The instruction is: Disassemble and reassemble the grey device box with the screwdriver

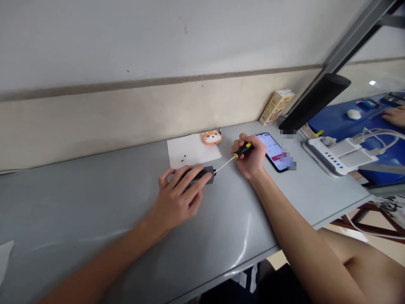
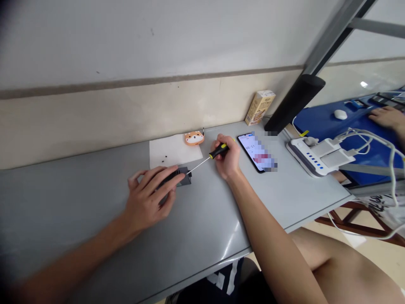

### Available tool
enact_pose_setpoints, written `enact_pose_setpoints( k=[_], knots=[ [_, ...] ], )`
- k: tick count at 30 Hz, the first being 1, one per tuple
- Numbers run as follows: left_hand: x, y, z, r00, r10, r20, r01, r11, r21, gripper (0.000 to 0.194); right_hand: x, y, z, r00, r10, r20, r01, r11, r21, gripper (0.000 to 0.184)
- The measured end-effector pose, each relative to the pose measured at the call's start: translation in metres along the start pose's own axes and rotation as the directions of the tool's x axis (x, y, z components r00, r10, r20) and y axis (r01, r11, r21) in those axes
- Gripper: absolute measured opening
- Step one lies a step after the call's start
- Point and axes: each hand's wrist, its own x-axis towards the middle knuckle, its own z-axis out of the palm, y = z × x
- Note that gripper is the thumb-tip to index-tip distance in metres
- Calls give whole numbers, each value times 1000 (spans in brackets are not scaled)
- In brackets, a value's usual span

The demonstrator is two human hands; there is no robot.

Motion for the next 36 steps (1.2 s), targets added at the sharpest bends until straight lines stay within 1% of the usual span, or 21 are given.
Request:
enact_pose_setpoints(
  k=[2,4,6,7,9,11,13,16,19,21,23,25,27,29,31,33,36],
  knots=[
    [0,0,0,1000,6,6,-6,1000,0,47,2,0,-2,999,-1,-34,1,1000,8,25],
    [-1,-1,0,1000,23,-3,-23,1000,3,46,3,3,-2,995,-11,-104,8,1000,-24,26],
    [-1,-3,0,999,39,-3,-39,999,9,45,3,10,1,987,-38,-157,12,987,-161,28],
    [-1,-3,0,999,50,5,-50,999,15,44,2,15,3,986,-61,-156,18,965,-261,31],
    [-1,-5,0,997,76,30,-77,996,36,44,-2,24,7,992,-100,-76,54,885,-463,38],
    [0,-7,-1,994,103,41,-106,992,62,45,-6,31,9,993,-117,29,112,806,-581,40],
    [0,-9,-2,991,127,48,-131,988,85,46,-9,34,10,989,-118,85,145,757,-638,40],
    [0,-9,-2,987,143,72,-150,983,103,45,-11,33,9,985,-115,125,170,696,-697,39],
    [-1,-10,-1,987,137,81,-145,984,104,43,-12,31,9,974,-104,200,218,665,-715,38],
    [-3,-11,1,989,131,65,-136,987,80,44,-13,31,10,964,-88,251,244,666,-705,37],
    [-5,-12,3,994,111,12,-111,994,19,45,-13,31,11,956,-80,281,261,667,-698,36],
    [-7,-13,4,997,53,-56,-57,996,-75,45,-13,31,10,955,-88,282,267,667,-695,37],
    [-9,-13,5,991,-56,-123,32,982,-186,42,-13,31,9,966,-96,239,239,685,-689,39],
    [-11,-14,5,975,-175,-140,127,946,-299,37,-10,31,7,984,-95,150,169,750,-639,42],
    [-12,-16,5,960,-261,-105,197,891,-408,31,-7,31,5,996,-75,42,86,850,-520,44],
    [-12,-19,5,953,-300,-39,239,828,-508,27,-2,30,3,998,-42,-48,21,931,-363,45],
    [-12,-23,7,934,-341,102,329,715,-618,23,3,26,1,993,10,-118,-31,984,-178,44]
  ],
)
